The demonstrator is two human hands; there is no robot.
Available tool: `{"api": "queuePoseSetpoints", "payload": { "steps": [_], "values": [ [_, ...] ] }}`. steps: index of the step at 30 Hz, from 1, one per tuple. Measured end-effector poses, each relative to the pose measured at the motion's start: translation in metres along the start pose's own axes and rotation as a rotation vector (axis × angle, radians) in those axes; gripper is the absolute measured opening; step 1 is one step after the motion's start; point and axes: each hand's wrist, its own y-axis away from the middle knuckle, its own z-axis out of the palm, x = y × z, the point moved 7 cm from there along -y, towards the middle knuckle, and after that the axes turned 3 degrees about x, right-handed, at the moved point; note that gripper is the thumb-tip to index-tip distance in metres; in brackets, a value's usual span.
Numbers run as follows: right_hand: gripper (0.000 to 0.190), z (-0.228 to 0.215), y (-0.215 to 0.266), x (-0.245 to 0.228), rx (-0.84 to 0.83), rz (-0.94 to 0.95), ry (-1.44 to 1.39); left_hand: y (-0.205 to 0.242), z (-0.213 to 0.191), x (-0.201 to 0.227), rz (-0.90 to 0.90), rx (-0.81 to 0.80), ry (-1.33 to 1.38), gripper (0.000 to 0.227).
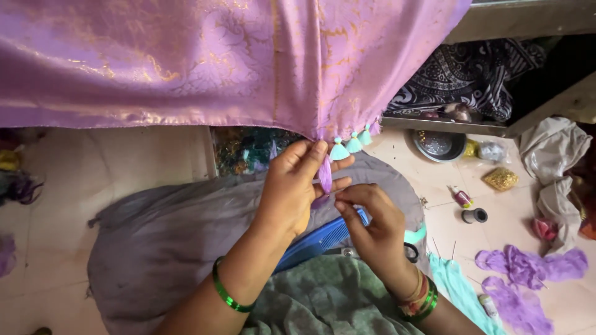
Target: Sewing a decorative tassel onto the edge of a purple garment.
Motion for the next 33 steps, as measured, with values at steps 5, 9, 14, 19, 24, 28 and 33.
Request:
{"api": "queuePoseSetpoints", "payload": {
  "steps": [5, 9, 14, 19, 24, 28, 33],
  "values": [
    [0.027, 0.003, -0.007, -0.026, -0.054, -0.303, 0.151, 0.002, -0.001, 0.000, 0.018, 0.006, 0.028, 0.021],
    [0.025, -0.003, 0.004, -0.010, -0.034, -0.238, 0.146, 0.001, -0.003, 0.003, 0.037, 0.001, -0.001, 0.022],
    [0.027, -0.013, 0.003, -0.019, 0.022, -0.251, 0.093, 0.002, -0.003, 0.004, 0.031, 0.009, -0.038, 0.024],
    [0.028, -0.020, 0.003, -0.008, 0.039, -0.261, -0.068, -0.004, -0.005, -0.010, 0.062, 0.007, -0.090, 0.023],
    [0.028, -0.013, -0.001, -0.008, -0.078, -0.243, -0.130, -0.001, -0.011, -0.003, 0.267, 0.097, -0.290, 0.020],
    [0.025, -0.014, 0.006, 0.016, -0.110, -0.219, -0.098, -0.001, -0.013, -0.002, 0.336, 0.101, -0.325, 0.020],
    [0.062, -0.005, -0.021, 0.073, -0.150, 0.169, -0.538, 0.002, -0.019, 0.007, 0.413, 0.138, -0.519, 0.024]
  ]
}}
